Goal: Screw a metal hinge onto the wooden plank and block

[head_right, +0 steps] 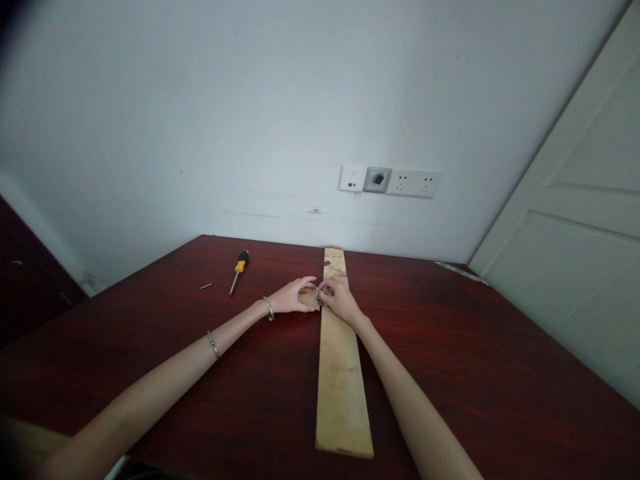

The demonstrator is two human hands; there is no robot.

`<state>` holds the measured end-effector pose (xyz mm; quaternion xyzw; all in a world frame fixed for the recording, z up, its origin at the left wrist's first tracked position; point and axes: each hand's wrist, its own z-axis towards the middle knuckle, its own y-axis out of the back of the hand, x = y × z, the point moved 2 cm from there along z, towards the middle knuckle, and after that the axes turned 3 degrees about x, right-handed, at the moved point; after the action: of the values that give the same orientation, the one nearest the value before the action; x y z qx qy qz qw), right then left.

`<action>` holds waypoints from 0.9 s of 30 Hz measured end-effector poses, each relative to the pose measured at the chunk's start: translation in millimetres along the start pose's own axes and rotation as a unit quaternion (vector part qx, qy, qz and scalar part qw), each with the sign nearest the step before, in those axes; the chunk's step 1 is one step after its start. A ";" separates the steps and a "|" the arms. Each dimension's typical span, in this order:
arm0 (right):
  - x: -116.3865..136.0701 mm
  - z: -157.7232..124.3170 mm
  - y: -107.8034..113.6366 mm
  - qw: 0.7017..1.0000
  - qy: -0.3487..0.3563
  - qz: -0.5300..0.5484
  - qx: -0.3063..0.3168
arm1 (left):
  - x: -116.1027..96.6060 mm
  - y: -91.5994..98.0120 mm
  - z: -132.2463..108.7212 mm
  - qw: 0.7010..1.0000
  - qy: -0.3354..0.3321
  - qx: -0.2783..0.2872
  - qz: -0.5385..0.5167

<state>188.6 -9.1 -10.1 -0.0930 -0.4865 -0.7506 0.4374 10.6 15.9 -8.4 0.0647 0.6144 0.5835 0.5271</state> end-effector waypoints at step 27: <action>-3.3 0.9 -1.9 0.999 -0.007 -0.031 0.007 | 8.9 -3.0 0.9 0.998 -0.005 -0.003 -0.057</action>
<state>188.9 -6.3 -12.7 -0.0802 -0.4971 -0.7597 0.4115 9.0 21.7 -15.7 0.0309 0.6125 0.5539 0.5631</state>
